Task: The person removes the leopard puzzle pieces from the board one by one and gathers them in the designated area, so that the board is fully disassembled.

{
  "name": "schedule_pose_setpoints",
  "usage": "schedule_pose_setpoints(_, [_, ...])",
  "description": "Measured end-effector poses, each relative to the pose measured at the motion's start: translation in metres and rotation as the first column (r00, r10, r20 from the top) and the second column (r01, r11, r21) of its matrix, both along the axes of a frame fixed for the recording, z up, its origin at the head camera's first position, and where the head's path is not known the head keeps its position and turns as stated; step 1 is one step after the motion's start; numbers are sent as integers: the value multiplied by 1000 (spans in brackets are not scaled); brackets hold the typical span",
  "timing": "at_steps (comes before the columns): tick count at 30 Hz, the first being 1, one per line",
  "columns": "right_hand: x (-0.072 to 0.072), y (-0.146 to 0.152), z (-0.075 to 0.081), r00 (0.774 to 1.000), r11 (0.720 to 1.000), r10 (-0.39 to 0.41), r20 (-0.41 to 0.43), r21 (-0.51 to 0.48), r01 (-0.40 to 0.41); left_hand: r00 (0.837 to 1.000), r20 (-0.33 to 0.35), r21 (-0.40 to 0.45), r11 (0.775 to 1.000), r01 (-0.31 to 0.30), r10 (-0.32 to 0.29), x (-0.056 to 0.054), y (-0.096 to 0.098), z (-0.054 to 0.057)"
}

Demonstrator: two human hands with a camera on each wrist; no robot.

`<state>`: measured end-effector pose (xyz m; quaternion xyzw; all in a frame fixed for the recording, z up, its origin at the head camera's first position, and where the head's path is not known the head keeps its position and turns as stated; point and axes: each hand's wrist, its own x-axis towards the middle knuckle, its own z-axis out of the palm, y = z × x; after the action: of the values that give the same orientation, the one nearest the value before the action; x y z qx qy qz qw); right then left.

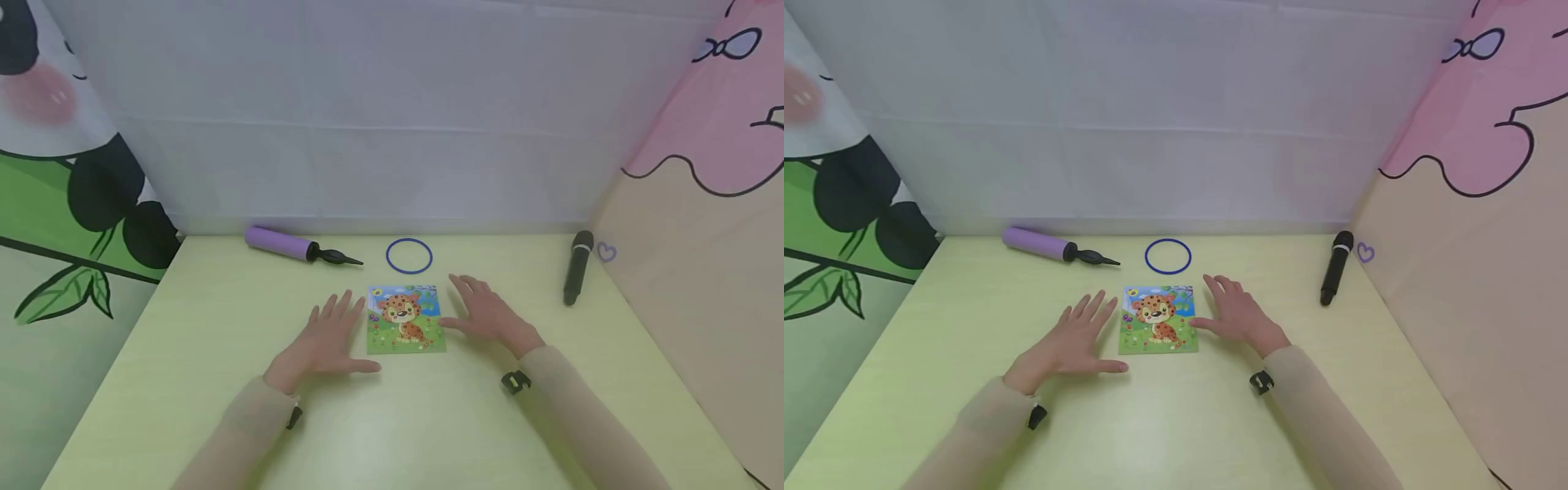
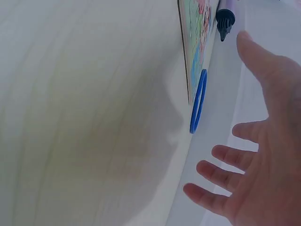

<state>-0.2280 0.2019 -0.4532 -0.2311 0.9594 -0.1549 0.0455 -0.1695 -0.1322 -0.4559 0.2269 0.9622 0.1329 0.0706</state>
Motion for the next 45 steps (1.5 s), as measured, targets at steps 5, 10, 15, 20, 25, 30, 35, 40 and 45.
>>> schedule_pose_setpoints(5, [-6, -8, 1, 1000, 999, -13, 28, -38, 14, 999, -12, -14, 999, 32, -32, -1, 11, -3])
schedule_pose_setpoints(10, [-12, -14, -1, 1000, 997, 1, 30, -72, 1, 997, -28, 9, 997, 79, -78, 2, 22, -3])
schedule_pose_setpoints(15, [-15, -22, 0, 999, 996, 13, 42, -90, -9, 989, -15, -11, 989, 147, -147, 5, 34, -5])
schedule_pose_setpoints(20, [-20, -32, 0, 998, 997, 5, 63, -73, 0, 988, 20, -40, 988, 151, -150, 5, 44, -6])
schedule_pose_setpoints(25, [-25, -41, 3, 997, 998, 16, 71, -56, -12, 985, -13, -68, 983, 173, -175, 5, 50, -7])
schedule_pose_setpoints(30, [-31, -50, 3, 997, 998, 45, 67, -52, -41, 978, -73, -80, 979, 187, -193, 4, 53, -10])
schedule_pose_setpoints(35, [-39, -60, 0, 993, 992, 100, 67, -79, -94, 984, -66, -73, 984, 159, -164, 4, 55, -10])
schedule_pose_setpoints(40, [-46, -72, -3, 985, 982, 148, 83, -126, -137, 988, -60, -60, 988, 142, -145, 4, 57, -10])
schedule_pose_setpoints(45, [-51, -84, -7, 984, 980, 148, 100, -149, -132, 985, -71, -71, 986, 151, -156, 3, 57, -11])
